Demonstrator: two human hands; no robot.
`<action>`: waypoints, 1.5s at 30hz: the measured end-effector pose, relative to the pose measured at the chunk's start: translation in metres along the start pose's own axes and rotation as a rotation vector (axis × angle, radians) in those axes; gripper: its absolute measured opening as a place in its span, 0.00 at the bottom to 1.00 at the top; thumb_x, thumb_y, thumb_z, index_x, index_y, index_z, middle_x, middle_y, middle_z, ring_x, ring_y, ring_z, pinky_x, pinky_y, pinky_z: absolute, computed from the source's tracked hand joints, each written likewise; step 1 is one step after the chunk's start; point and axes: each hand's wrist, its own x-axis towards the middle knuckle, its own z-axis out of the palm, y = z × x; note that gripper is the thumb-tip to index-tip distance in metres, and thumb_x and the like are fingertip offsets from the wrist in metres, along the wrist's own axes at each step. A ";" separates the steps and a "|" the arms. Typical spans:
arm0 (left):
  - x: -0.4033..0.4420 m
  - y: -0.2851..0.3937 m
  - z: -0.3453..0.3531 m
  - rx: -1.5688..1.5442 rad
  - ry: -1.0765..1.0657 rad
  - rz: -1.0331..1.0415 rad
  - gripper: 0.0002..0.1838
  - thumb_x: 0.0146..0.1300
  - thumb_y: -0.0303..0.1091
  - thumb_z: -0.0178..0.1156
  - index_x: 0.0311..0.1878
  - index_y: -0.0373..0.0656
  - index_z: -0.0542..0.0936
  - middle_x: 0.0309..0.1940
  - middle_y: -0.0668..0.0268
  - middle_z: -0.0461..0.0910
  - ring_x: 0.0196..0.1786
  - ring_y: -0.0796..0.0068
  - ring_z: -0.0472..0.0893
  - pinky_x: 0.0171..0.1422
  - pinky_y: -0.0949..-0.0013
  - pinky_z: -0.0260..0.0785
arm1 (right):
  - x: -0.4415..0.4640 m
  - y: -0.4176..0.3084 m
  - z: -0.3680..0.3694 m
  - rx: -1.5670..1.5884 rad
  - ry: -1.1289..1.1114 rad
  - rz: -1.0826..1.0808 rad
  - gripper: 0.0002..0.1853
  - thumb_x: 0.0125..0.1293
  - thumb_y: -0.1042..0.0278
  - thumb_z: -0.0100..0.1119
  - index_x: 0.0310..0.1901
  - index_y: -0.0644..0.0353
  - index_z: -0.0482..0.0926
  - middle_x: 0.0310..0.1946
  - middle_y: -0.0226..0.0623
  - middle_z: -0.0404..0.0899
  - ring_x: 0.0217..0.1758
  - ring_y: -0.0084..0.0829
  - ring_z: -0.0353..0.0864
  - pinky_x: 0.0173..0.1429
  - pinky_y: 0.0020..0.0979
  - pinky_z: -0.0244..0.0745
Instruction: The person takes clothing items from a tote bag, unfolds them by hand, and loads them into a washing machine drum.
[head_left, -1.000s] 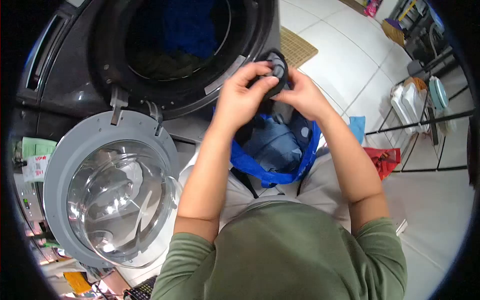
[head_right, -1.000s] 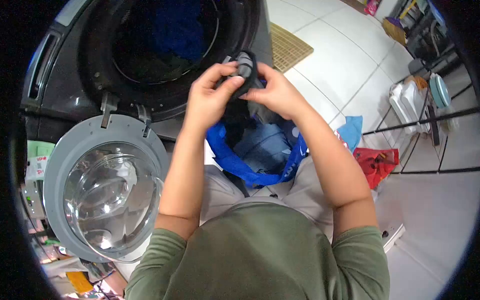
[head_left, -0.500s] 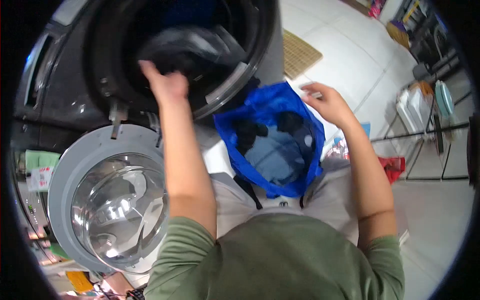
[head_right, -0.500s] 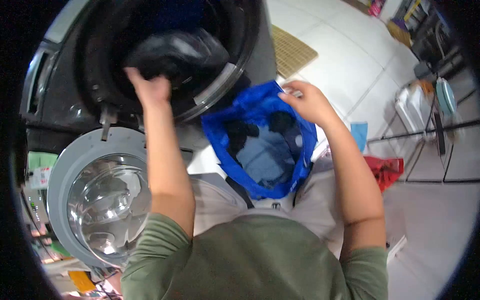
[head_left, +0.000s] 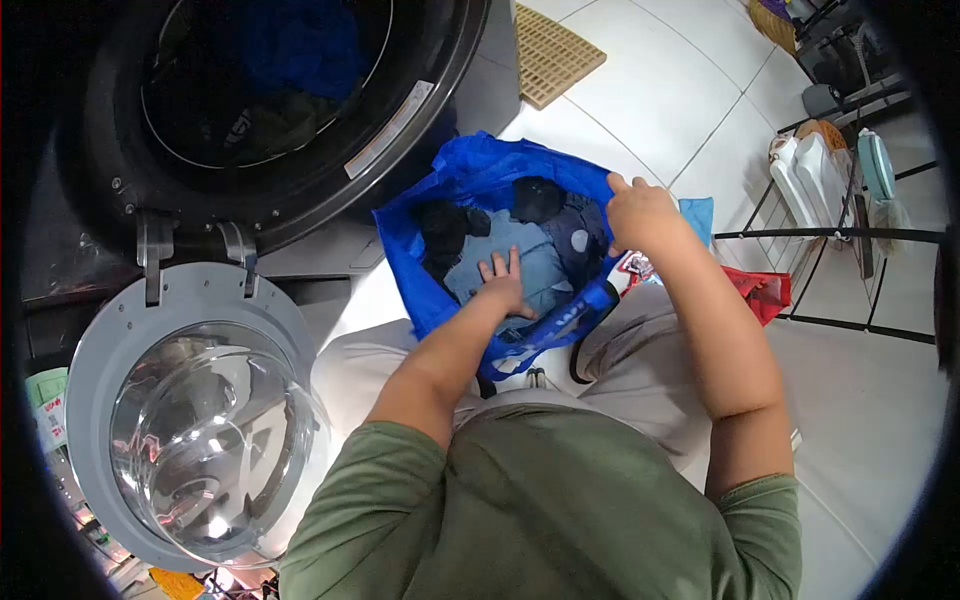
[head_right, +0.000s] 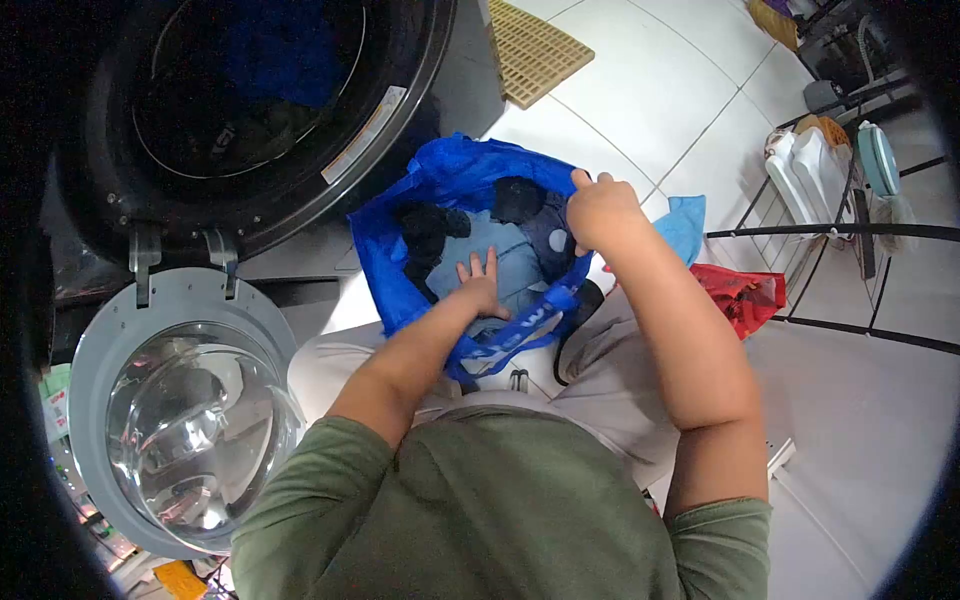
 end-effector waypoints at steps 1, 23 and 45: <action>0.004 0.000 0.005 -0.045 0.020 0.027 0.62 0.43 0.52 0.77 0.77 0.45 0.51 0.78 0.47 0.40 0.75 0.36 0.52 0.70 0.46 0.64 | 0.002 0.004 0.003 0.003 0.014 -0.016 0.25 0.45 0.52 0.78 0.44 0.57 0.87 0.57 0.32 0.74 0.59 0.40 0.75 0.56 0.39 0.78; -0.183 -0.066 -0.207 -1.827 0.410 0.869 0.27 0.71 0.52 0.53 0.63 0.41 0.73 0.54 0.58 0.79 0.54 0.63 0.80 0.59 0.61 0.75 | -0.032 -0.036 -0.023 0.576 0.922 -0.754 0.44 0.45 0.58 0.78 0.68 0.42 0.70 0.65 0.48 0.70 0.66 0.50 0.71 0.64 0.49 0.68; -0.023 -0.059 -0.016 -0.550 0.686 0.294 0.15 0.68 0.42 0.54 0.46 0.42 0.84 0.41 0.48 0.83 0.46 0.45 0.82 0.51 0.52 0.74 | -0.012 0.031 -0.027 1.031 0.817 -0.229 0.29 0.63 0.49 0.66 0.58 0.62 0.75 0.40 0.44 0.83 0.44 0.41 0.84 0.53 0.38 0.78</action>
